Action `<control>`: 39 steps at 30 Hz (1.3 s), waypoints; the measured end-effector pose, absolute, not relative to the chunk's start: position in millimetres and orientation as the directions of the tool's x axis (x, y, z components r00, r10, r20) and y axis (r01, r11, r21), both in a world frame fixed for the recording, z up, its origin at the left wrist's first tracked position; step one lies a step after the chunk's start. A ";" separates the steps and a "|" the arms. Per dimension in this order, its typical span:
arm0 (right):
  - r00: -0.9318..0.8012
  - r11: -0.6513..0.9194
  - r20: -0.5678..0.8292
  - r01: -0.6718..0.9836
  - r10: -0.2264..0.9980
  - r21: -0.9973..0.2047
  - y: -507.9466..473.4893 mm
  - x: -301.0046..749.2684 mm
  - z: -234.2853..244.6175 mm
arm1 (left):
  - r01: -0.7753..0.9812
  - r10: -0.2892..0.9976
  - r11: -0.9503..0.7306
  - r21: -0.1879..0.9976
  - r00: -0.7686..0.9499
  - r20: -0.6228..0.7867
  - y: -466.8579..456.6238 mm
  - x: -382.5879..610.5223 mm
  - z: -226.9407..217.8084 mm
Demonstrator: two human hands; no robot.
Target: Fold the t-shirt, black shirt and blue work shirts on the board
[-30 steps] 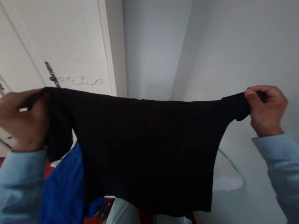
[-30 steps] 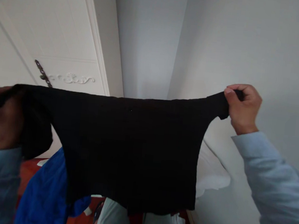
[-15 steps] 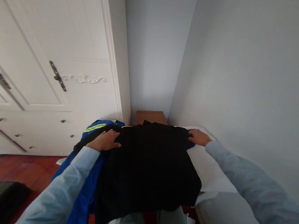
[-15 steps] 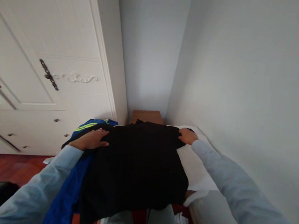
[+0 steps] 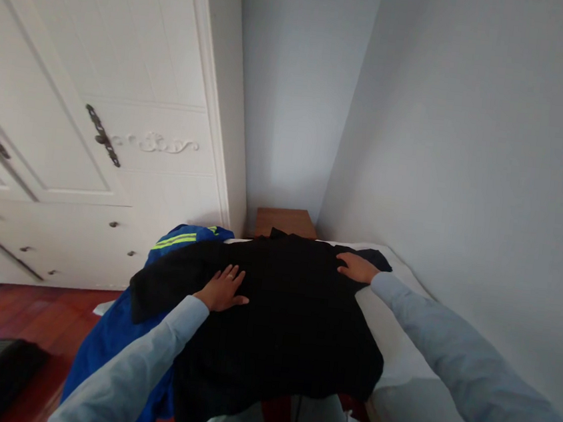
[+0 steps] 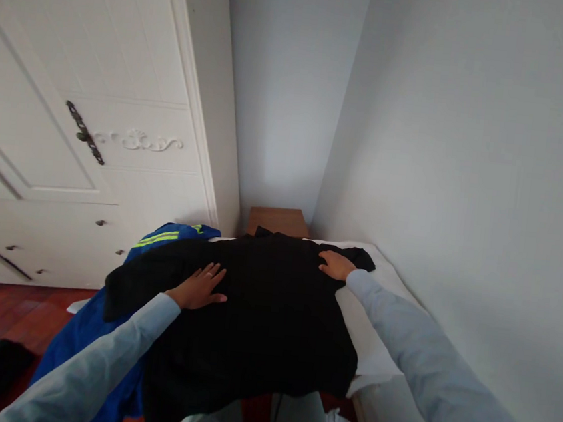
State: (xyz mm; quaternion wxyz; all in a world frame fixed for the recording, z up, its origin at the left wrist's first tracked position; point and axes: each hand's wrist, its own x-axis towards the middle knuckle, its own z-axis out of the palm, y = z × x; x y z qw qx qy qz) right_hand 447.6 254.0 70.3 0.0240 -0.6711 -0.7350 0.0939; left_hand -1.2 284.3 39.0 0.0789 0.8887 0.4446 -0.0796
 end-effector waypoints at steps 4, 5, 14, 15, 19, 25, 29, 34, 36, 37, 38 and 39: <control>-0.163 0.154 -0.018 0.958 0.986 -0.241 285.0 414.3 69.2 | 0.748 0.753 -0.658 0.089 0.656 0.053 293.2 14.6 36.7; -0.191 0.186 0.004 0.950 0.982 -0.252 294.1 400.6 70.0 | 0.736 0.742 -0.670 0.093 0.665 0.082 296.0 20.4 33.7; -0.274 0.278 0.046 0.940 0.961 -0.198 387.4 302.4 62.0 | 0.750 0.764 -0.643 0.153 0.616 0.191 294.1 43.1 -25.9; -0.269 0.270 0.034 0.943 0.963 -0.194 397.1 298.8 59.7 | 0.748 0.763 -0.644 0.160 0.611 0.210 292.2 42.5 -28.5; -0.266 0.249 -0.072 0.950 0.961 -0.189 424.7 294.7 57.1 | 0.743 0.763 -0.643 0.187 0.602 0.233 288.1 41.2 -28.1; -0.410 0.409 0.029 0.898 0.912 -0.160 394.1 302.5 54.2 | 0.743 0.771 -0.632 0.219 0.578 0.268 287.1 42.5 -24.9; -0.654 0.658 0.083 0.752 0.752 -0.044 337.5 316.3 38.5 | 0.738 0.773 -0.631 0.238 0.571 0.278 284.8 43.8 -21.1; -0.596 0.593 0.105 0.734 0.796 -0.332 313.8 336.8 52.6 | 0.721 0.764 -0.641 0.264 0.562 0.317 283.7 45.9 -17.3; -0.468 0.478 0.149 0.737 0.871 -0.478 325.0 338.3 64.4 | 0.725 0.769 -0.634 0.269 0.552 0.324 285.2 45.8 -18.9; -0.400 0.406 0.135 0.737 0.906 -0.541 332.7 337.3 68.5 | 0.728 0.772 -0.630 0.272 0.547 0.325 286.2 45.5 -20.0; -0.333 0.320 0.091 0.741 0.939 -0.591 340.9 335.4 70.9 | 0.730 0.775 -0.626 0.274 0.543 0.324 287.2 45.1 -21.2; -0.267 0.221 0.017 0.759 0.963 -0.613 348.9 332.8 71.5 | 0.733 0.778 -0.623 0.275 0.540 0.322 288.0 44.7 -22.2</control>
